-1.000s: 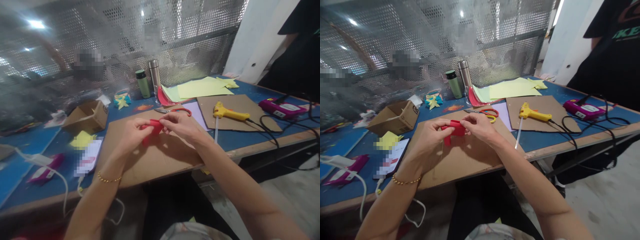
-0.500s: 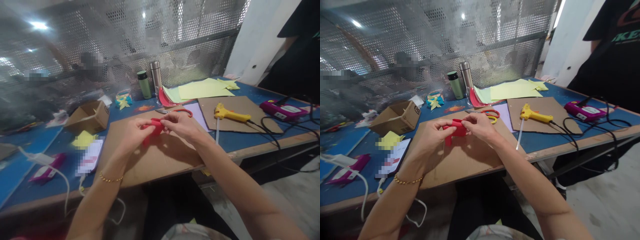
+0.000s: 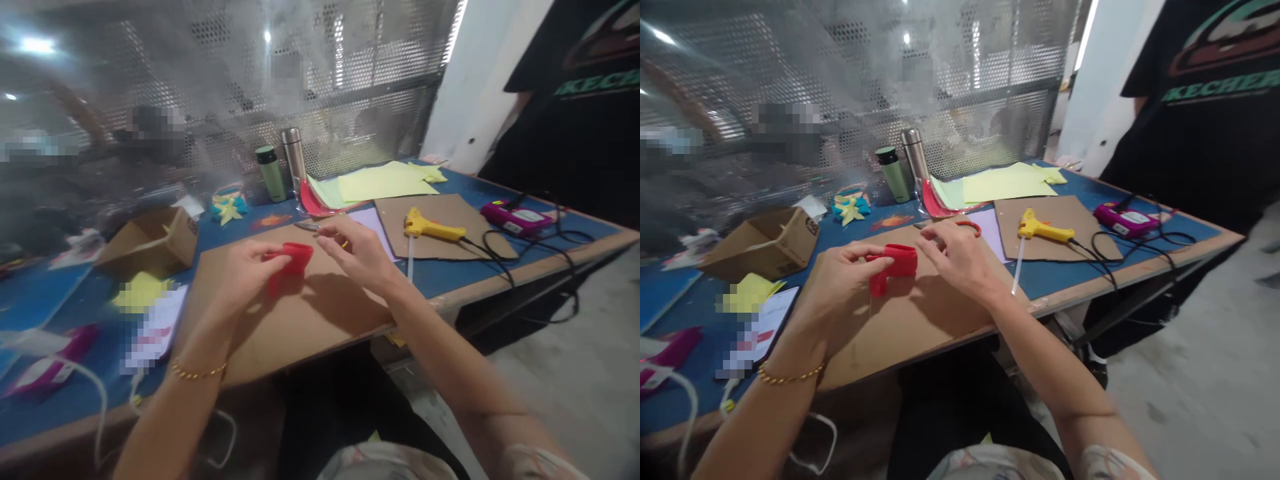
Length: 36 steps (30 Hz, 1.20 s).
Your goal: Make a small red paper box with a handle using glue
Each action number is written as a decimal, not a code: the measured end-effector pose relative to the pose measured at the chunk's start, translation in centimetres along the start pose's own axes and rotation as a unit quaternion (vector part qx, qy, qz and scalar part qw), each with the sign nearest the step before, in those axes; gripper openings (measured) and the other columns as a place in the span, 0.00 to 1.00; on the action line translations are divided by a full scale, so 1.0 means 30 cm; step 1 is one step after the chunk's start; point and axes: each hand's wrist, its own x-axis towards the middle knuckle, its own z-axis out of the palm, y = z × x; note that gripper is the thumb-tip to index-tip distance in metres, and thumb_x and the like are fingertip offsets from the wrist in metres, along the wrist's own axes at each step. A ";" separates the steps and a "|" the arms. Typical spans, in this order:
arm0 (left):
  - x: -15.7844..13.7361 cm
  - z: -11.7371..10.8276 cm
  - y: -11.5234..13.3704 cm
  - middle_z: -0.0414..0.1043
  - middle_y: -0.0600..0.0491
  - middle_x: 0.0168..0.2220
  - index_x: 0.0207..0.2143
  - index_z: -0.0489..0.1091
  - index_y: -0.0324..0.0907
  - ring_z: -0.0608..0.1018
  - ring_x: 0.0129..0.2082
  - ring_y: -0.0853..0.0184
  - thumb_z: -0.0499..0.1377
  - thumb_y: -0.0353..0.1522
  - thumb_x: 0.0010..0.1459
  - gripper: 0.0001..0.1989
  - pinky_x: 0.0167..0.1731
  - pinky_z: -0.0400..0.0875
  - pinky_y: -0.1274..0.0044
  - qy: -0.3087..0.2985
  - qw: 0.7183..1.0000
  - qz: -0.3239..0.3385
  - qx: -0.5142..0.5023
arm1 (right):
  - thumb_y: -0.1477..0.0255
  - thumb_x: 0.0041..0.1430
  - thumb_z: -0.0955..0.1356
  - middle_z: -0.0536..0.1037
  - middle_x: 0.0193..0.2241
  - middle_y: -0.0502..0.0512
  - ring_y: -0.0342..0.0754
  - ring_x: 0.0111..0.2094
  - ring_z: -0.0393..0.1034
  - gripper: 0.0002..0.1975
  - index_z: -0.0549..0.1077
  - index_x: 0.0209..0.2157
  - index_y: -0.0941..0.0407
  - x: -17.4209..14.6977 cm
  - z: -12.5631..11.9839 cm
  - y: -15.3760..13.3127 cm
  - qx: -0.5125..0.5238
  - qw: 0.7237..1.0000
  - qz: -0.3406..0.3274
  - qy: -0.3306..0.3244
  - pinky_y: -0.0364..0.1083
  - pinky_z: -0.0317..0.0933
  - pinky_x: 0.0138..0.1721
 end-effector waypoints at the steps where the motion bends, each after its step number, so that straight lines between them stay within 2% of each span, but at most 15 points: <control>1: 0.000 -0.002 -0.003 0.82 0.51 0.31 0.33 0.85 0.45 0.79 0.28 0.64 0.69 0.36 0.50 0.09 0.26 0.73 0.75 -0.003 1.000 -0.018 -0.006 | 0.63 0.68 0.67 0.82 0.38 0.59 0.48 0.33 0.73 0.13 0.80 0.40 0.55 -0.011 -0.044 0.005 -0.043 0.999 -0.026 0.018 0.48 0.66 0.36; 3: 0.000 -0.002 -0.006 0.81 0.51 0.28 0.35 0.84 0.43 0.77 0.24 0.66 0.70 0.38 0.49 0.12 0.23 0.70 0.76 -0.001 0.999 -0.043 -0.014 | 0.65 0.71 0.65 0.82 0.36 0.59 0.51 0.35 0.73 0.14 0.80 0.39 0.54 -0.030 -0.154 0.031 -0.157 0.985 -0.042 0.064 0.50 0.64 0.38; 5: -0.005 0.001 -0.005 0.81 0.52 0.26 0.36 0.84 0.42 0.77 0.23 0.66 0.70 0.38 0.48 0.13 0.22 0.69 0.77 0.001 0.999 -0.046 -0.014 | 0.70 0.69 0.64 0.82 0.38 0.63 0.55 0.39 0.73 0.12 0.80 0.38 0.55 -0.042 -0.275 0.084 -0.302 0.949 -0.018 0.091 0.52 0.63 0.42; 7: -0.012 0.003 0.000 0.80 0.52 0.25 0.35 0.84 0.42 0.77 0.23 0.66 0.69 0.38 0.49 0.12 0.22 0.68 0.77 -0.002 0.999 -0.037 -0.013 | 0.76 0.62 0.67 0.82 0.40 0.70 0.59 0.43 0.72 0.08 0.80 0.37 0.57 -0.049 -0.377 0.156 -0.445 0.891 0.047 0.075 0.54 0.60 0.42; 9: -0.016 0.005 0.004 0.79 0.53 0.25 0.34 0.84 0.41 0.76 0.23 0.67 0.68 0.36 0.50 0.10 0.22 0.68 0.77 -0.010 0.999 -0.036 -0.015 | 0.78 0.57 0.70 0.82 0.42 0.77 0.60 0.41 0.72 0.06 0.80 0.35 0.60 -0.054 -0.443 0.232 -0.528 0.842 0.106 0.007 0.54 0.56 0.38; 11: -0.017 0.006 0.005 0.79 0.53 0.24 0.34 0.83 0.41 0.75 0.21 0.68 0.67 0.34 0.50 0.09 0.21 0.68 0.77 -0.010 0.999 -0.047 -0.023 | 0.81 0.57 0.69 0.82 0.39 0.77 0.58 0.37 0.72 0.06 0.80 0.33 0.60 -0.061 -0.472 0.296 -0.556 0.817 0.145 -0.050 0.54 0.52 0.36; 14: -0.013 0.007 0.001 0.78 0.53 0.25 0.33 0.81 0.41 0.75 0.21 0.69 0.67 0.34 0.50 0.08 0.20 0.66 0.78 -0.005 0.998 -0.056 -0.027 | 0.78 0.61 0.67 0.82 0.38 0.77 0.57 0.34 0.73 0.08 0.80 0.33 0.59 -0.074 -0.479 0.352 -0.569 0.800 0.170 -0.088 0.53 0.50 0.33; 20: -0.009 0.015 -0.019 0.80 0.52 0.29 0.31 0.78 0.40 0.76 0.24 0.70 0.67 0.33 0.49 0.07 0.23 0.68 0.80 0.018 0.997 -0.034 -0.063 | 0.64 0.72 0.61 0.78 0.45 0.79 0.64 0.46 0.72 0.22 0.80 0.47 0.65 -0.071 -0.469 0.339 -0.624 0.749 0.181 -0.133 0.53 0.57 0.38; 23: -0.007 0.019 -0.025 0.78 0.53 0.26 0.30 0.78 0.39 0.74 0.21 0.71 0.67 0.32 0.49 0.06 0.20 0.66 0.81 0.018 0.997 -0.042 -0.065 | 0.65 0.73 0.57 0.76 0.45 0.81 0.66 0.46 0.72 0.25 0.78 0.49 0.69 -0.062 -0.466 0.299 -0.599 0.770 0.182 -0.122 0.54 0.59 0.40; 25: -0.006 0.021 -0.025 0.77 0.53 0.25 0.29 0.78 0.39 0.74 0.20 0.72 0.67 0.32 0.49 0.05 0.19 0.65 0.81 0.018 0.996 -0.047 -0.073 | 0.66 0.71 0.57 0.76 0.44 0.81 0.65 0.45 0.72 0.25 0.77 0.49 0.70 -0.059 -0.461 0.267 -0.541 0.822 0.160 -0.078 0.55 0.61 0.41; 27: -0.007 0.023 -0.025 0.77 0.53 0.25 0.30 0.78 0.39 0.74 0.20 0.71 0.68 0.32 0.49 0.06 0.18 0.65 0.81 0.016 0.994 -0.052 -0.093 | 0.64 0.69 0.59 0.78 0.42 0.75 0.63 0.45 0.72 0.23 0.77 0.49 0.65 -0.061 -0.448 0.228 -0.436 0.892 0.111 -0.037 0.54 0.63 0.43; 29: -0.008 0.027 -0.029 0.78 0.52 0.26 0.32 0.78 0.39 0.76 0.20 0.70 0.68 0.32 0.49 0.07 0.17 0.66 0.80 0.007 0.991 -0.059 -0.116 | 0.59 0.67 0.62 0.79 0.39 0.66 0.60 0.41 0.73 0.20 0.77 0.46 0.58 -0.068 -0.422 0.180 -0.303 0.950 0.068 -0.033 0.53 0.66 0.42; 30: -0.007 0.029 -0.034 0.78 0.51 0.26 0.33 0.79 0.39 0.76 0.20 0.69 0.68 0.33 0.49 0.08 0.17 0.67 0.80 0.004 0.990 -0.064 -0.128 | 0.55 0.66 0.63 0.79 0.37 0.61 0.57 0.38 0.74 0.19 0.77 0.44 0.55 -0.073 -0.404 0.153 -0.238 0.968 0.065 -0.050 0.52 0.66 0.39; 33: -0.001 0.033 -0.056 0.80 0.49 0.29 0.36 0.79 0.39 0.79 0.21 0.66 0.69 0.35 0.50 0.12 0.18 0.70 0.78 -0.004 0.984 -0.072 -0.161 | 0.50 0.66 0.64 0.76 0.27 0.53 0.52 0.30 0.72 0.20 0.75 0.30 0.50 -0.084 -0.338 0.072 -0.105 0.989 0.051 -0.085 0.50 0.66 0.32; 36: 0.005 0.034 -0.075 0.81 0.46 0.33 0.39 0.79 0.38 0.82 0.26 0.63 0.71 0.36 0.50 0.15 0.21 0.74 0.76 -0.018 0.982 -0.071 -0.174 | 0.49 0.65 0.66 0.77 0.25 0.52 0.52 0.30 0.73 0.22 0.76 0.27 0.49 -0.080 -0.274 0.019 -0.037 0.987 0.022 -0.152 0.49 0.68 0.32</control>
